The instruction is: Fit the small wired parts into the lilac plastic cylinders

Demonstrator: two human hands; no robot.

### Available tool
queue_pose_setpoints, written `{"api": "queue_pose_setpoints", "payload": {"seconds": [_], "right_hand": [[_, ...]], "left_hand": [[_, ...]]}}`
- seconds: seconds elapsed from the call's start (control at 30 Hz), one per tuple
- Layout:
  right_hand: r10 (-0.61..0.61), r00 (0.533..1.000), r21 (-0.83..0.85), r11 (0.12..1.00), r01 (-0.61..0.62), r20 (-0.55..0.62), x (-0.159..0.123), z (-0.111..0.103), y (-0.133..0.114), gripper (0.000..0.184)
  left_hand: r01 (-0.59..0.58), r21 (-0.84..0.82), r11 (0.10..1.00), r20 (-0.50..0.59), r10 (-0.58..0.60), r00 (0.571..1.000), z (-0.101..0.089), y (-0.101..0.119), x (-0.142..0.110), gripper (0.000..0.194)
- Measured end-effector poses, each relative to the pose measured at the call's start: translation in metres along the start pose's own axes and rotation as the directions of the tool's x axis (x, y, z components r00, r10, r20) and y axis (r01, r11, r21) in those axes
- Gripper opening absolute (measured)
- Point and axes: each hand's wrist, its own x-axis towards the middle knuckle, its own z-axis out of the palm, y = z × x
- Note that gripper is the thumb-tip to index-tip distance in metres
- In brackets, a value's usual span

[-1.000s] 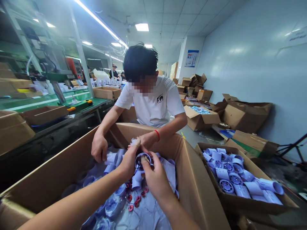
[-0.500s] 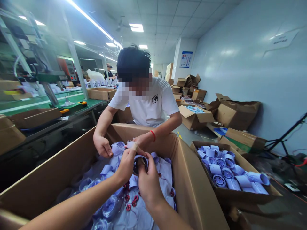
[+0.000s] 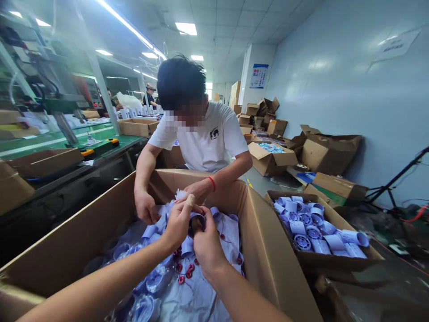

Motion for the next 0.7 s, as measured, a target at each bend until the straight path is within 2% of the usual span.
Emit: {"api": "queue_pose_setpoints", "payload": {"seconds": [0.1, 0.17, 0.3, 0.37, 0.4, 0.43, 0.47, 0.53, 0.57, 0.63, 0.67, 0.7], "right_hand": [[-0.023, 1.000, 0.014, 1.000, 0.023, -0.002, 0.001, 0.000, 0.004, 0.034], [0.003, 1.000, 0.051, 0.999, -0.004, 0.015, 0.004, 0.001, 0.002, 0.036], [0.066, 0.993, 0.123, 0.989, -0.078, 0.095, 0.016, -0.006, -0.023, 0.045], [0.059, 0.997, 0.168, 0.984, -0.065, 0.040, 0.025, -0.024, -0.042, 0.048], [0.033, 0.999, 0.192, 0.981, -0.026, -0.034, 0.029, -0.038, -0.051, 0.049], [-0.004, 0.991, 0.205, 0.978, 0.032, -0.134, 0.033, -0.056, -0.059, 0.048], [-0.049, 0.967, 0.198, 0.975, 0.100, -0.249, 0.035, -0.077, -0.064, 0.046], [-0.116, 0.872, 0.108, 0.976, 0.189, -0.475, 0.038, -0.126, -0.066, 0.039], [-0.100, 0.813, 0.052, 0.986, 0.158, -0.573, 0.038, -0.152, -0.064, 0.035], [0.016, 0.671, 0.007, 1.000, -0.017, -0.741, 0.038, -0.202, -0.053, 0.025], [0.112, 0.581, 0.041, 0.990, -0.134, -0.806, 0.038, -0.223, -0.048, 0.020], [0.151, 0.541, 0.062, 0.982, -0.180, -0.827, 0.039, -0.241, -0.043, 0.016]], "left_hand": [[0.004, 0.042, 0.999, 0.006, -0.004, 1.000, -0.001, -0.001, 0.003, 0.055], [0.006, 0.076, 0.997, 0.038, -0.009, 0.999, -0.003, 0.001, 0.007, 0.056], [-0.073, 0.033, 0.997, 0.156, 0.067, 0.985, -0.012, 0.003, 0.018, 0.053], [-0.154, 0.029, 0.988, 0.160, 0.148, 0.976, -0.018, -0.001, 0.024, 0.048], [-0.186, 0.072, 0.980, 0.168, 0.172, 0.971, -0.020, -0.005, 0.028, 0.046], [-0.207, 0.148, 0.967, 0.223, 0.171, 0.960, -0.023, -0.010, 0.031, 0.043], [-0.222, 0.234, 0.947, 0.319, 0.141, 0.937, -0.025, -0.016, 0.034, 0.041], [-0.272, 0.414, 0.868, 0.525, 0.016, 0.851, -0.028, -0.030, 0.039, 0.035], [-0.313, 0.490, 0.814, 0.607, -0.061, 0.792, -0.028, -0.038, 0.040, 0.030], [-0.403, 0.595, 0.696, 0.695, -0.193, 0.693, -0.030, -0.053, 0.039, 0.020], [-0.442, 0.626, 0.642, 0.712, -0.240, 0.660, -0.031, -0.061, 0.038, 0.021], [-0.469, 0.652, 0.596, 0.717, -0.281, 0.638, -0.032, -0.068, 0.037, 0.027]]}}
